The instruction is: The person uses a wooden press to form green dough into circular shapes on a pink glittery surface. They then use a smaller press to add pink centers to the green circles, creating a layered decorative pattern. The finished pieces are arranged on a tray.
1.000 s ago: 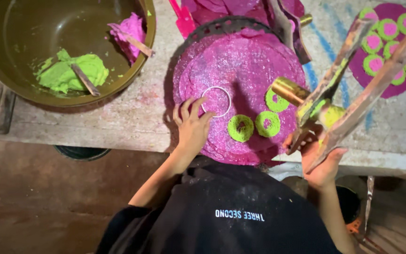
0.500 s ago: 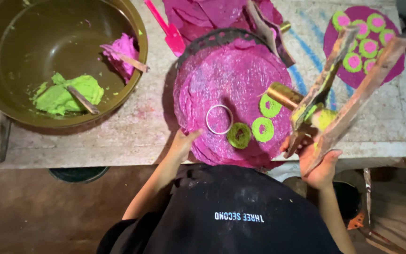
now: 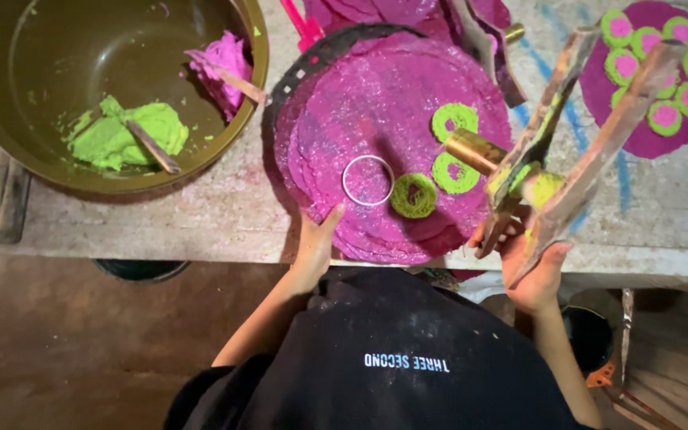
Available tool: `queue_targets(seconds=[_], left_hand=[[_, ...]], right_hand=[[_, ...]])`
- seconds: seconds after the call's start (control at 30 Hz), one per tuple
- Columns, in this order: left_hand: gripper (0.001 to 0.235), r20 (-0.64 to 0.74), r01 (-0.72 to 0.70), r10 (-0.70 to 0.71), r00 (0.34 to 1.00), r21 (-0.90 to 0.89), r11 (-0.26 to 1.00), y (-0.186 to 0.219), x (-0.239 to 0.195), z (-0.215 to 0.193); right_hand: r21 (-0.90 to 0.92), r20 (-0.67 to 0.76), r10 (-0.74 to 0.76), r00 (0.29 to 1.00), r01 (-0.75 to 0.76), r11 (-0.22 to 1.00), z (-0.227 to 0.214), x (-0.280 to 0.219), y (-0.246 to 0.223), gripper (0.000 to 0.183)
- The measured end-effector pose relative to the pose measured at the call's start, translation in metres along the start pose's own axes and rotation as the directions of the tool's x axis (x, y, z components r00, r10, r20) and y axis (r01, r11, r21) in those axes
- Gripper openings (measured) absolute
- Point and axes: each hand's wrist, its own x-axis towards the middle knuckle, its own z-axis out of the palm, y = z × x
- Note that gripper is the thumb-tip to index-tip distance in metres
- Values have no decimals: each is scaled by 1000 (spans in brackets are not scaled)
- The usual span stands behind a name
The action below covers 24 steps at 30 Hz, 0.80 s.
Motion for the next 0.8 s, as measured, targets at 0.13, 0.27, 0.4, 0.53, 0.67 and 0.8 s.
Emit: queue_targets(seconds=[0.13,0.27,0.4,0.53,0.67,0.8], left_hand=[[81,31,-363,449,893,638,679,46,-14,4],[38,543,-605,340,768,790,104,73,-9,16],[25,581,-594,214,786,805,-5,81,1,24],[45,563,-600,212,799,766,230,102,15,25],[81,668,193,149,729,-409,892,128,55,51],[83,730,454,349,588,-655,604,139,76,87]], right_hand=[[3,24,-6,1000,6,1000,7,6,-2,108],[-63,41,38,998,-35,997,11,10,-10,110],[-175,107,80,991,-60,983,8,20,-11,110],[-266,210,152,966,-93,959,-3,37,-8,109],[-360,440,430,788,-284,889,-8,67,-9,97],[-527,347,769,536,-567,633,0,103,-36,79]])
